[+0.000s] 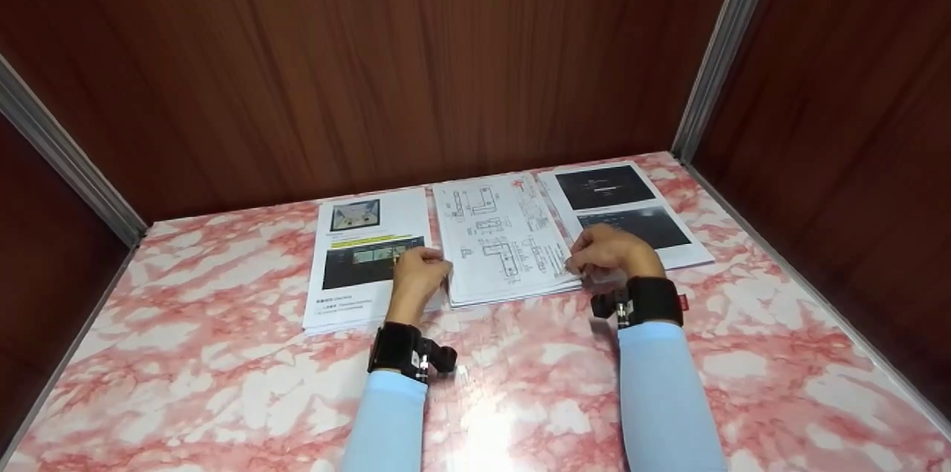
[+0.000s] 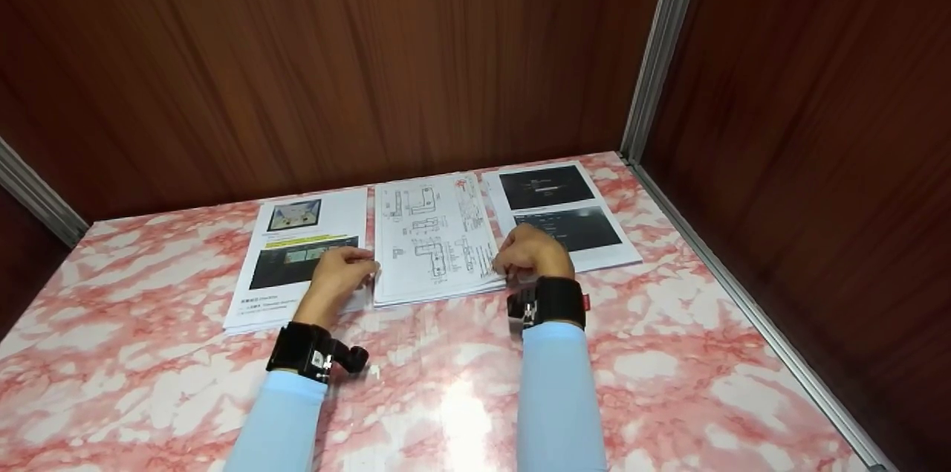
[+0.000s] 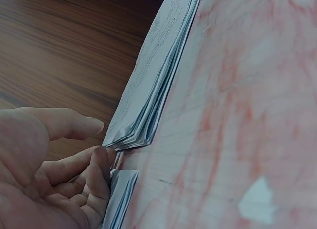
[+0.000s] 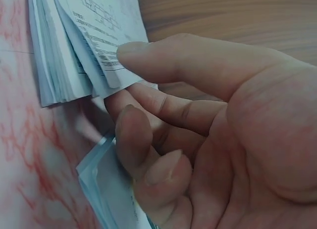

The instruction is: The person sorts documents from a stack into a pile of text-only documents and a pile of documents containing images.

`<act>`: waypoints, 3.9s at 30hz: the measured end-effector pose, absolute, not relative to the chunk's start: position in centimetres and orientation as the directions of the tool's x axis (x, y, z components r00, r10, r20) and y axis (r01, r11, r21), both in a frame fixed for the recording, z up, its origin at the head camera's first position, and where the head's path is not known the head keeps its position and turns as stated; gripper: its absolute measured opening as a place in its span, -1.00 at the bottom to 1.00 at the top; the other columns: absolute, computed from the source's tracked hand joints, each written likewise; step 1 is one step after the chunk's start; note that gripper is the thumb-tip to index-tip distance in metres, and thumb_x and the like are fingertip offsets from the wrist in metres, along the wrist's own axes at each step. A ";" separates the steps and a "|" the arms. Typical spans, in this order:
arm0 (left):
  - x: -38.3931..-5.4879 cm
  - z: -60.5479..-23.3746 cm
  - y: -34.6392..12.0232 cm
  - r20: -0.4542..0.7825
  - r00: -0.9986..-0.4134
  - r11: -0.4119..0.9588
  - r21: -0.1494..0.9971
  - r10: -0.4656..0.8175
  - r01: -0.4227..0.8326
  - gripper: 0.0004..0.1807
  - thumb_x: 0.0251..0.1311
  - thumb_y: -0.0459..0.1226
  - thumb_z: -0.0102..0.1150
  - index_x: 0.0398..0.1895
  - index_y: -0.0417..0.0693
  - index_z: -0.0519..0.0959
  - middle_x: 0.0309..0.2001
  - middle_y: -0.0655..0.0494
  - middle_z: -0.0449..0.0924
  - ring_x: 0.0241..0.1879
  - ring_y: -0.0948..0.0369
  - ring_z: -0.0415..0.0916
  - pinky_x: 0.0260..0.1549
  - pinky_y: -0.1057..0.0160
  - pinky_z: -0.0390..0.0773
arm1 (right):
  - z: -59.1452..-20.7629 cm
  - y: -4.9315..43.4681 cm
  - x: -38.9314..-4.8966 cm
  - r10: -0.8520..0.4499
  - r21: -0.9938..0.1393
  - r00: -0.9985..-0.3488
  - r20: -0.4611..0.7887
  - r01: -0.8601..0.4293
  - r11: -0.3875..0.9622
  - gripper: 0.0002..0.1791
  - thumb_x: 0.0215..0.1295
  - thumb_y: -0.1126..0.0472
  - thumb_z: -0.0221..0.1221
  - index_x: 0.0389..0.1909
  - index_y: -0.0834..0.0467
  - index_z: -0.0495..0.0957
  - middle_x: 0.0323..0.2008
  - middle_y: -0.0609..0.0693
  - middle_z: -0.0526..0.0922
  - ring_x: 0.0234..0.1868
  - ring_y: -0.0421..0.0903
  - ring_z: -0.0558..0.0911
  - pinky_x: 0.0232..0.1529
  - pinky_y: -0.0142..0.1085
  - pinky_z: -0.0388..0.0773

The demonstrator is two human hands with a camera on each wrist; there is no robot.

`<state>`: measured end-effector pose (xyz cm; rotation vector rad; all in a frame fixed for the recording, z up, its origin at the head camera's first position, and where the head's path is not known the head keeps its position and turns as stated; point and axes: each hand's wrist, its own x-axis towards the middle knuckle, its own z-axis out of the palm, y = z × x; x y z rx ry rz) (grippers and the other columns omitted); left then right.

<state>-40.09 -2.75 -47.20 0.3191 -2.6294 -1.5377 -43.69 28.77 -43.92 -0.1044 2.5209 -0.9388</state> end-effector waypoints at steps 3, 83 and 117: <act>-40.1 -47.2 -2.7 -0.041 -0.975 0.474 0.869 -0.219 -0.143 -0.66 -0.08 -0.28 0.20 -0.16 -0.19 0.62 -0.28 -0.03 0.65 -0.29 0.16 0.54 -0.30 0.29 0.52 | -43.9 28.8 -43.7 -0.226 -0.626 -0.901 -0.371 0.063 0.777 -0.68 0.00 0.15 0.26 -0.21 0.20 0.51 -0.49 -0.02 0.58 -0.53 -0.19 0.52 -0.46 -0.38 0.48; -37.2 -45.8 19.0 0.123 -0.991 0.359 0.924 0.053 0.133 -0.54 0.03 -0.21 0.17 0.07 -0.06 0.45 0.09 0.02 0.51 0.15 0.12 0.41 0.16 0.23 0.35 | -44.5 41.6 -40.7 0.498 -0.773 -0.867 -0.017 0.328 0.543 -0.51 0.18 0.12 0.02 0.13 0.24 0.40 0.11 0.23 0.47 0.09 0.12 0.42 0.11 -0.14 0.32; -38.3 -45.8 17.5 0.113 -0.986 0.094 0.990 -0.124 0.101 -0.70 0.08 -0.15 0.21 -0.15 -0.09 0.57 -0.31 0.13 0.62 -0.39 0.33 0.50 -0.36 0.38 0.50 | -42.3 42.0 -37.5 0.116 -0.798 -0.899 -0.422 0.429 0.422 -0.21 0.08 0.24 0.15 0.34 0.21 0.03 0.17 0.19 0.24 -0.16 0.03 0.56 -0.19 -0.19 0.57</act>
